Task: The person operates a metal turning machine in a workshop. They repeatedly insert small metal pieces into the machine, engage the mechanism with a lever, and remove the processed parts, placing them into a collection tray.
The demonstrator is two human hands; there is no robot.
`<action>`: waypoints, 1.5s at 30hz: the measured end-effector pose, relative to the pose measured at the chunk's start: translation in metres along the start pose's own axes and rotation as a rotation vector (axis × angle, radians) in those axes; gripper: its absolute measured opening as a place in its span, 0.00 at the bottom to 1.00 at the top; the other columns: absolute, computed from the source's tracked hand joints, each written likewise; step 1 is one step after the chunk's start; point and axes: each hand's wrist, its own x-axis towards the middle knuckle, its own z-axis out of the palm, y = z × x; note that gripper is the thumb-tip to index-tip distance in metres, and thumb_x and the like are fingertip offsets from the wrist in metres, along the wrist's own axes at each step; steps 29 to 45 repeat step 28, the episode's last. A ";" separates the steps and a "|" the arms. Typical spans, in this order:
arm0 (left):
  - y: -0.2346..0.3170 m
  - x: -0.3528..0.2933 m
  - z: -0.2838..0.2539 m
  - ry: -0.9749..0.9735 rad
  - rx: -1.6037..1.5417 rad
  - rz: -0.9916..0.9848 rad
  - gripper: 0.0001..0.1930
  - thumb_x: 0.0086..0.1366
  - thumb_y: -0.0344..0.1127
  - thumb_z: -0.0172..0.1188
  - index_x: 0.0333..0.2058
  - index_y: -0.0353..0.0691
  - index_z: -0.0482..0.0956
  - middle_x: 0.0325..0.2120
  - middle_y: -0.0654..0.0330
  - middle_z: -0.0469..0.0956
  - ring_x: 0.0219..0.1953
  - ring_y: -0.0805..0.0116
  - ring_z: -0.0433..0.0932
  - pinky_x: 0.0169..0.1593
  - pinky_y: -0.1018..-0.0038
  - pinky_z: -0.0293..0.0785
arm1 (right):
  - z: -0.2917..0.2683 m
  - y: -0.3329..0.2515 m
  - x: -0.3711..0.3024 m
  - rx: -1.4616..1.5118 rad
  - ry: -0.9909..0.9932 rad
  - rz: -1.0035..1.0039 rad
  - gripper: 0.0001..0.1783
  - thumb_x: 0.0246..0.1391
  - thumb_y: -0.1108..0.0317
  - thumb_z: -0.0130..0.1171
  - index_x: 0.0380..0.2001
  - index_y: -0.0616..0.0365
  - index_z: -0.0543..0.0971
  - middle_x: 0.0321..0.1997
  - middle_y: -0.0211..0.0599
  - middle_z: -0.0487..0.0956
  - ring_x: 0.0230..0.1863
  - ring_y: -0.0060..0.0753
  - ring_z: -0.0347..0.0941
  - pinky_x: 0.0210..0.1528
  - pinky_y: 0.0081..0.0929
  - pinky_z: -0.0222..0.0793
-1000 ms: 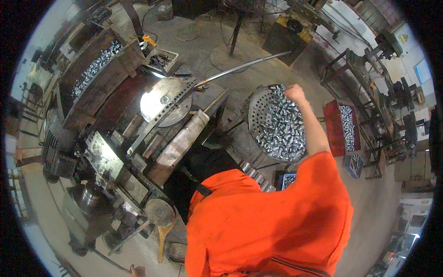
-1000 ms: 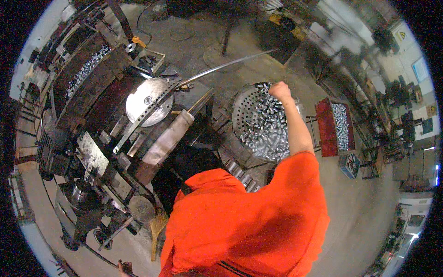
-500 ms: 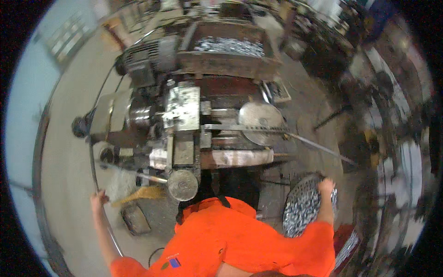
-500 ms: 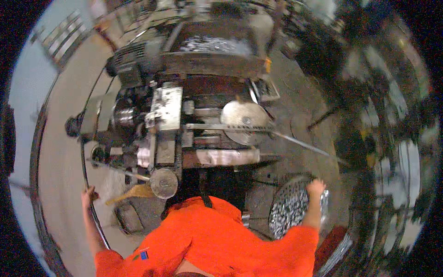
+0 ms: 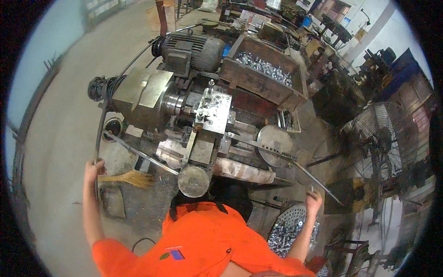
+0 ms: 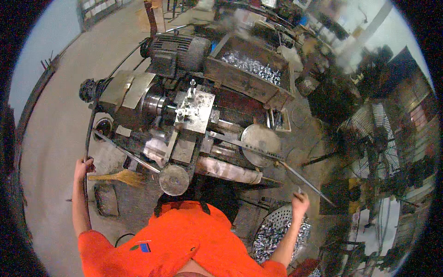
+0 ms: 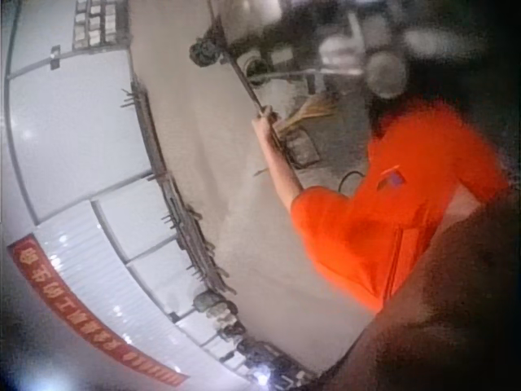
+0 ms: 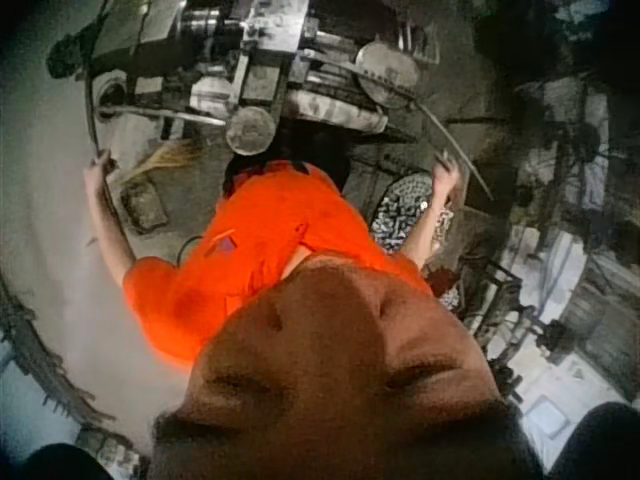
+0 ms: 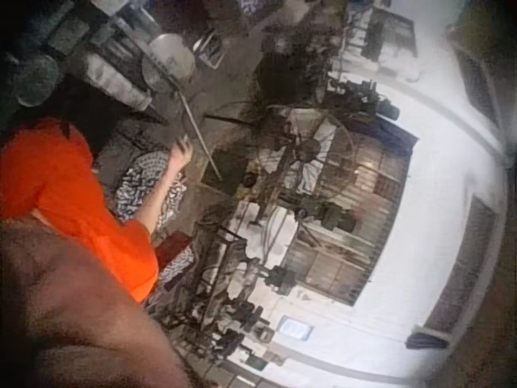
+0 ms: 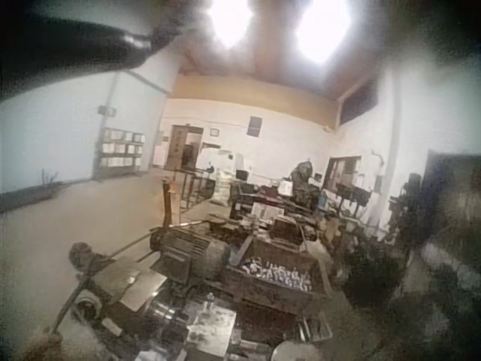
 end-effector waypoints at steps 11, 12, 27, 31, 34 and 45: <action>0.004 -0.038 -0.002 0.121 0.698 0.116 0.21 0.49 0.41 0.63 0.37 0.31 0.72 0.27 0.45 0.76 0.29 0.53 0.77 0.34 0.63 0.71 | 0.175 -0.425 0.051 0.401 -0.583 -1.067 0.18 0.27 0.66 0.58 0.29 0.57 0.81 0.46 0.48 0.71 0.47 0.48 0.68 0.50 0.34 0.64; 0.008 -0.046 -0.004 0.112 0.803 0.141 0.21 0.48 0.41 0.63 0.36 0.31 0.72 0.28 0.44 0.76 0.31 0.50 0.76 0.35 0.62 0.71 | 0.191 -0.443 0.052 0.281 -0.558 -1.140 0.17 0.26 0.65 0.58 0.27 0.59 0.81 0.45 0.48 0.71 0.46 0.49 0.67 0.50 0.36 0.64; -0.020 -0.096 0.012 0.456 0.921 0.119 0.16 0.50 0.38 0.61 0.32 0.32 0.72 0.27 0.40 0.75 0.33 0.43 0.74 0.38 0.57 0.70 | 0.256 -0.518 0.048 0.031 -0.833 -0.666 0.20 0.27 0.63 0.60 0.23 0.73 0.77 0.28 0.60 0.76 0.35 0.49 0.76 0.39 0.36 0.71; -0.020 -0.090 0.011 0.418 0.969 0.004 0.16 0.49 0.38 0.62 0.33 0.33 0.72 0.28 0.42 0.76 0.35 0.43 0.74 0.39 0.57 0.71 | 0.259 -0.523 0.044 0.030 -0.842 -0.680 0.20 0.27 0.63 0.60 0.23 0.73 0.77 0.28 0.60 0.76 0.35 0.49 0.76 0.39 0.36 0.71; -0.020 -0.090 0.011 0.418 0.969 0.004 0.16 0.49 0.38 0.62 0.33 0.33 0.72 0.28 0.42 0.76 0.35 0.43 0.74 0.39 0.57 0.71 | 0.259 -0.523 0.044 0.030 -0.842 -0.680 0.20 0.27 0.63 0.60 0.23 0.73 0.77 0.28 0.60 0.76 0.35 0.49 0.76 0.39 0.36 0.71; -0.020 -0.090 0.011 0.418 0.969 0.004 0.16 0.49 0.38 0.62 0.33 0.33 0.72 0.28 0.42 0.76 0.35 0.43 0.74 0.39 0.57 0.71 | 0.259 -0.523 0.044 0.030 -0.842 -0.680 0.20 0.27 0.63 0.60 0.23 0.73 0.77 0.28 0.60 0.76 0.35 0.49 0.76 0.39 0.36 0.71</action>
